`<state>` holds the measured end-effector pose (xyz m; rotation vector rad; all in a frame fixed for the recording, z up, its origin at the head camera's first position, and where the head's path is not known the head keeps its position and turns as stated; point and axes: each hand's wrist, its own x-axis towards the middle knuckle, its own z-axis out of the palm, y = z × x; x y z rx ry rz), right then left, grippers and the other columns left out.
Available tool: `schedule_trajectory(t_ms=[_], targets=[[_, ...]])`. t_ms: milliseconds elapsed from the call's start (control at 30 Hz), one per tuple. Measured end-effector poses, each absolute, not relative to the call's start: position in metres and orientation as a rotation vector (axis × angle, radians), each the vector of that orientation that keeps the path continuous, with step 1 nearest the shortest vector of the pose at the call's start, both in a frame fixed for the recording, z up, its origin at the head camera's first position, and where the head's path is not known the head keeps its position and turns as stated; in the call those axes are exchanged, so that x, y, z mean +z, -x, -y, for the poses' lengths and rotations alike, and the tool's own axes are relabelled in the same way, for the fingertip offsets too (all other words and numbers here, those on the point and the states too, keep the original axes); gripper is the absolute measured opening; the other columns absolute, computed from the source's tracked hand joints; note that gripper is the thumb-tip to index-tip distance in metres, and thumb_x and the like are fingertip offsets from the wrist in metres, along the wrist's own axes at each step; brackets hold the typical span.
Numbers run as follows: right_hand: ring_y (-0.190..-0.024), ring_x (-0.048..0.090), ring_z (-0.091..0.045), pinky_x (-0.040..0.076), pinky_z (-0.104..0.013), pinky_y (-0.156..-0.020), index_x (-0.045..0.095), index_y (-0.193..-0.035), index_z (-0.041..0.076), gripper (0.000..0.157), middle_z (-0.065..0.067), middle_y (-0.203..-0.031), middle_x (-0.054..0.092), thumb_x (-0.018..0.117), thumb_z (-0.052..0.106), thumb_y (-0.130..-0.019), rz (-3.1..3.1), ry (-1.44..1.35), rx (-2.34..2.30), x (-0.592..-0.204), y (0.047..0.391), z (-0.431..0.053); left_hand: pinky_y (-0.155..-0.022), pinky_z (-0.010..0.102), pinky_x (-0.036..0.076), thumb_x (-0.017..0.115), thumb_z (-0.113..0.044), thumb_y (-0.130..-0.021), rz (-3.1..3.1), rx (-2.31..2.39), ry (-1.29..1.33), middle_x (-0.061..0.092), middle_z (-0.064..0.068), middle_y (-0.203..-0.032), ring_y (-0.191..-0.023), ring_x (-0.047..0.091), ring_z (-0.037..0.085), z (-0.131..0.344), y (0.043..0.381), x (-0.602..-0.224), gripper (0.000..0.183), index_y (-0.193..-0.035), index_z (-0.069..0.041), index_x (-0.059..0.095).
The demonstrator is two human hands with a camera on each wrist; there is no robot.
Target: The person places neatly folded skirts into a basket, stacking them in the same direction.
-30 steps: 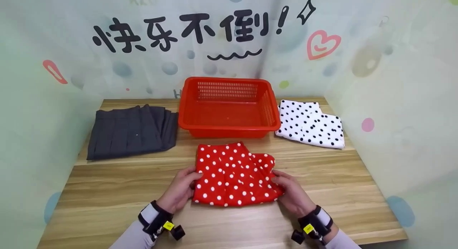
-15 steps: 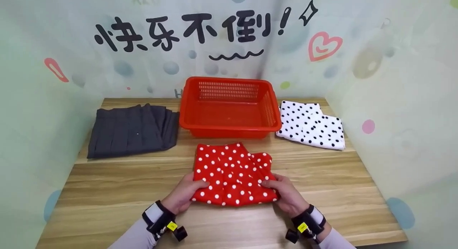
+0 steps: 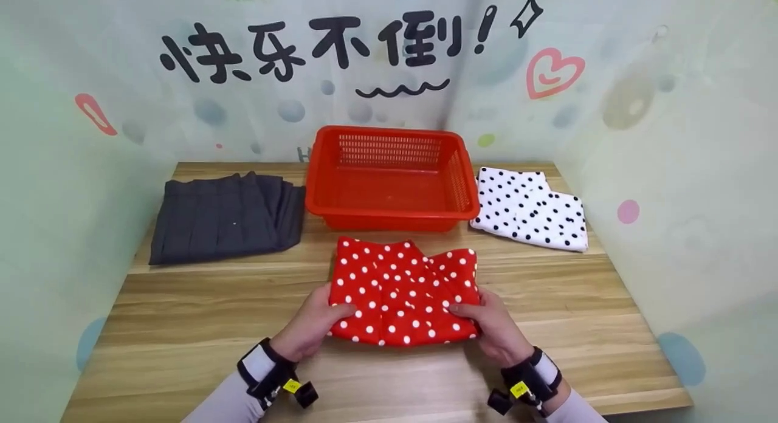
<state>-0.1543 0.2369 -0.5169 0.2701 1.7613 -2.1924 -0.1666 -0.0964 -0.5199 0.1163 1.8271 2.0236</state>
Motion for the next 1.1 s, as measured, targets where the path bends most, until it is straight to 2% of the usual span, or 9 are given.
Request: schedule_trajectory(t_ms=[233,367,533,733,933,1100], targets=[[-0.117,0.073,-0.028,0.063,-0.043,-0.099,0.043,-0.153,-0.002,0.062,-0.014,-0.133,0.069,0.068,-0.002,-0.096,-1.812,-0.148,-2.186,-0.48,0.152,-0.242,-0.1,0.037,0.062,0.064,-0.003,-0.097,-1.844,1.989,-0.179,0.063,0.019,-0.144,-0.117,0.07,0.025,0.094,0.17,-0.497,0.06,-0.154,-0.001,0.044],[-0.114,0.075,-0.027,0.063,-0.043,-0.097,0.038,-0.155,-0.003,0.065,-0.011,-0.132,0.069,0.065,-0.005,-0.096,-1.855,-0.055,-2.18,-0.455,0.151,-0.248,-0.102,0.037,0.061,0.065,-0.004,-0.097,-1.857,1.953,-0.258,0.06,0.019,-0.145,-0.12,0.068,0.025,0.093,0.169,-0.48,0.062,-0.155,-0.001,0.041],[-0.11,0.077,-0.026,0.065,-0.043,-0.091,0.032,-0.159,0.001,0.07,-0.011,-0.13,0.069,0.059,-0.01,-0.095,-1.843,0.023,-2.22,-0.423,0.156,-0.255,-0.102,0.036,0.061,0.063,-0.005,-0.098,-1.843,1.948,-0.411,0.058,0.023,-0.147,-0.121,0.068,0.026,0.093,0.172,-0.453,0.063,-0.155,0.002,0.038],[-0.113,0.076,-0.026,0.064,-0.044,-0.092,0.03,-0.162,0.005,0.072,-0.013,-0.136,0.065,0.055,-0.011,-0.097,-1.824,0.132,-2.264,-0.392,0.169,-0.255,-0.1,0.033,0.061,0.063,-0.005,-0.098,-1.847,1.991,-0.472,0.058,0.023,-0.146,-0.119,0.068,0.023,0.096,0.181,-0.422,0.061,-0.154,0.003,0.04],[-0.108,0.076,-0.023,0.065,-0.037,-0.09,0.035,-0.161,0.008,0.069,-0.013,-0.133,0.066,0.052,-0.012,-0.097,-1.673,0.226,-2.32,-0.373,0.203,-0.26,-0.1,0.037,0.062,0.06,-0.003,-0.099,-1.709,2.128,-0.488,0.061,0.018,-0.142,-0.119,0.069,0.025,0.1,0.205,-0.4,0.057,-0.153,0.0,0.042],[-0.106,0.074,-0.024,0.065,-0.034,-0.086,0.038,-0.16,0.006,0.069,-0.014,-0.131,0.067,0.049,-0.015,-0.095,-1.548,0.298,-2.377,-0.379,0.247,-0.262,-0.082,0.038,0.067,0.056,-0.002,-0.1,-1.603,2.217,-0.443,0.064,0.015,-0.133,-0.111,0.072,0.027,0.103,0.242,-0.402,0.053,-0.151,-0.001,0.042]])
